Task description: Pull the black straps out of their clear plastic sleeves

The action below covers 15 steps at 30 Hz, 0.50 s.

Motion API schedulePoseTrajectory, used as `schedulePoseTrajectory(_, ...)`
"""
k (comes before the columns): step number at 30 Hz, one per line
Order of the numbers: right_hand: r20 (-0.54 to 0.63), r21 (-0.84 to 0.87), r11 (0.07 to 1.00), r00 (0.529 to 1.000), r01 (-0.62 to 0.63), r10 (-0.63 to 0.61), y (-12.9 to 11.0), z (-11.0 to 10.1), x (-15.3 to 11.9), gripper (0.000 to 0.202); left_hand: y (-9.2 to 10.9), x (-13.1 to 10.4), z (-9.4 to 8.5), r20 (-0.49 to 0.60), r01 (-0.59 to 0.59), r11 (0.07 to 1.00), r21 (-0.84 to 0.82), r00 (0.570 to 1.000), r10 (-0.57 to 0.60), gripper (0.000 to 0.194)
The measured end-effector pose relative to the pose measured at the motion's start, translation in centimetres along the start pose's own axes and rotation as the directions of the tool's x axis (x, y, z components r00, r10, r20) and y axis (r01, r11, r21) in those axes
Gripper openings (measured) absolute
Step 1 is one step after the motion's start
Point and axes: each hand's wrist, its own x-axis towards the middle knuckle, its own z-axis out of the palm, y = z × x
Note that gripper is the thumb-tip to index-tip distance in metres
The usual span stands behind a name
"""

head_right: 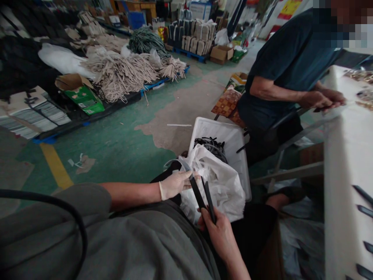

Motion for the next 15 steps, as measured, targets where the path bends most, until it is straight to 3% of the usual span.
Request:
schedulePoseTrajectory(4,-0.030,0.013,0.998,0.998,-0.058,0.058,2.2,0.0,-1.4,0.045,0.6,0.5,-0.7,-0.024,0.053,0.999,-0.009,0.998,-0.053,0.046)
schedulePoseTrajectory(9,-0.129,-0.056,0.997,0.991,-0.051,0.043,0.9,1.1,0.2,0.043,-2.9,-1.1,0.9,0.147,0.208,0.975,0.080,0.965,-0.218,0.046)
schedulePoseTrajectory(11,-0.154,-0.023,0.999,0.988,-0.036,0.032,0.2,1.1,0.5,0.040,-3.4,-1.5,1.4,0.206,0.233,0.967,0.101,0.946,-0.249,0.044)
schedulePoseTrajectory(15,-0.184,0.115,0.992,0.982,0.054,-0.032,0.4,0.6,-1.4,0.045,-1.4,-1.0,1.4,0.115,0.282,0.959,0.033,0.952,-0.284,0.030)
